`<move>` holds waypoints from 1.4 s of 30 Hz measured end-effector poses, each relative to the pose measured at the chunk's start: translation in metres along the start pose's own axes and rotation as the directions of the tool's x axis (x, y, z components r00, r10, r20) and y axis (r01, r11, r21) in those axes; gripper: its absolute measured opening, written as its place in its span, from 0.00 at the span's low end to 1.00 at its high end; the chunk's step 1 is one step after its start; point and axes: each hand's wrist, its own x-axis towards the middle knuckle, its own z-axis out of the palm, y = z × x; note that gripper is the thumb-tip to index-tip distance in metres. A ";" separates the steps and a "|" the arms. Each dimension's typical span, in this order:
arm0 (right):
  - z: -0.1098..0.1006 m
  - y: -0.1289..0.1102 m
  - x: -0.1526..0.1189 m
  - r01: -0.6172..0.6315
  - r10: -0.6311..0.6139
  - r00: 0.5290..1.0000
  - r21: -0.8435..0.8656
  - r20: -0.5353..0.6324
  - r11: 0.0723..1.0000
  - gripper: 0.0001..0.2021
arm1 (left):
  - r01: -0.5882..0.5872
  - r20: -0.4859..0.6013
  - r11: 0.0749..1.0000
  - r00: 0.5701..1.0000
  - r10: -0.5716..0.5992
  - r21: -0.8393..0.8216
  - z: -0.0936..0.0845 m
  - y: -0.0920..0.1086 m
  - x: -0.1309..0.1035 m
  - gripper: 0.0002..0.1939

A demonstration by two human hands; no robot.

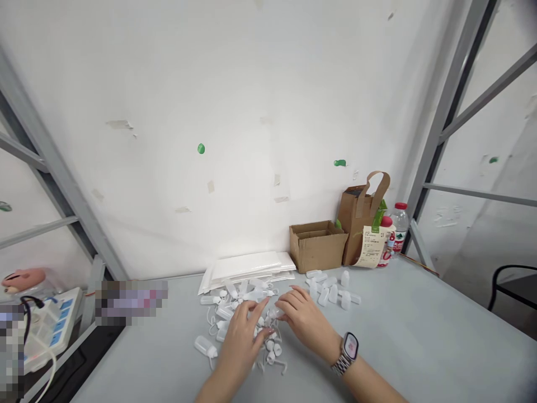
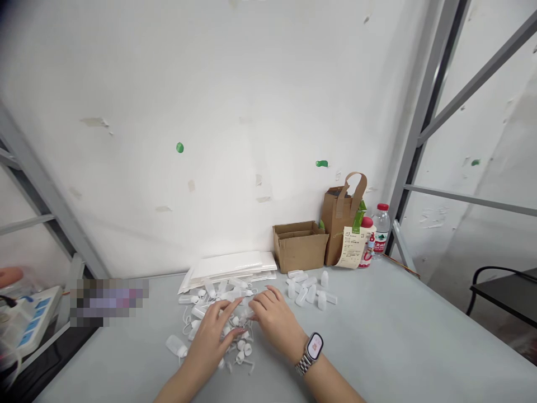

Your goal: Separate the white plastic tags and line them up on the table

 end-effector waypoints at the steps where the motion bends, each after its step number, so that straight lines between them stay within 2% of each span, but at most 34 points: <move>1: 0.000 0.000 0.000 0.011 -0.011 1.000 0.004 0.007 1.000 0.10 | -0.027 0.000 1.000 1.000 0.027 0.003 0.000 0.000 0.000 0.19; 3: -0.001 0.001 0.000 0.033 -0.033 0.999 0.008 0.030 0.999 0.09 | -0.063 0.008 0.998 0.998 0.063 0.004 -0.001 0.002 0.000 0.11; 5: -0.002 0.001 0.001 0.053 -0.054 0.997 0.015 0.050 0.998 0.09 | -0.066 0.018 0.998 0.998 0.066 0.003 -0.002 0.004 0.000 0.07; 9: -0.006 0.000 0.003 0.082 -0.086 0.994 0.060 0.069 0.995 0.09 | -0.045 0.022 0.999 0.999 0.045 0.001 -0.002 0.006 0.001 0.08; 13: -0.006 -0.002 0.003 0.106 -0.115 0.989 0.088 0.094 0.990 0.07 | -0.072 0.025 0.997 0.997 0.072 0.011 -0.002 0.004 0.001 0.11; 20: -0.004 0.008 0.002 0.136 -0.129 0.983 -0.047 0.131 0.990 0.01 | -0.102 0.068 0.995 0.993 0.101 0.005 -0.002 0.006 0.004 0.11; 23: -0.006 0.014 0.002 0.152 -0.142 0.981 -0.071 0.130 0.986 0.01 | -0.116 0.074 0.993 0.990 0.116 -0.010 -0.004 0.009 0.005 0.11; 26: -0.012 0.024 0.001 0.104 -0.096 0.991 -0.095 0.089 0.990 0.05 | -0.134 0.065 0.991 0.989 0.135 -0.010 -0.005 0.007 0.004 0.12; 28: -0.019 0.036 -0.001 -0.003 0.001 1.000 -0.118 -0.014 0.993 0.06 | -0.146 0.063 0.989 0.987 0.145 0.008 -0.006 0.003 0.003 0.12; 29: -0.023 0.043 -0.003 -0.078 0.064 0.992 -0.133 -0.107 0.988 0.07 | -0.147 0.060 0.989 0.987 0.146 0.020 -0.006 0.002 0.003 0.11; 30: -0.027 0.051 -0.005 -0.169 0.138 0.969 -0.143 -0.204 0.975 0.08 | -0.145 0.057 0.989 0.988 0.143 0.032 -0.006 0.000 0.002 0.11; 32: -0.035 0.067 -0.008 -0.365 0.309 0.896 -0.134 -0.320 0.921 0.13 | -0.136 0.047 0.990 0.990 0.134 0.043 -0.004 -0.002 0.001 0.09; 34: -0.043 0.080 -0.012 -0.583 0.523 0.792 -0.134 -0.316 0.802 0.16 | -0.131 0.040 0.991 0.991 0.129 0.036 -0.002 -0.002 0.001 0.06; 36: -0.051 0.090 -0.016 -0.759 0.725 0.651 -0.195 -0.224 0.621 0.15 | -0.122 0.043 0.992 0.992 0.121 0.021 -0.001 0.000 0.000 0.04; 39: -0.060 0.099 -0.023 -0.844 0.835 0.518 -0.270 -0.187 0.463 0.13 | -0.068 0.050 0.998 0.996 0.068 0.005 -0.004 0.002 0.001 0.08; 42: -0.066 0.102 -0.032 -0.870 0.889 0.427 -0.342 -0.167 0.354 0.12 | -0.003 0.026 1.000 1.000 0.003 -0.002 -0.008 0.003 0.002 0.11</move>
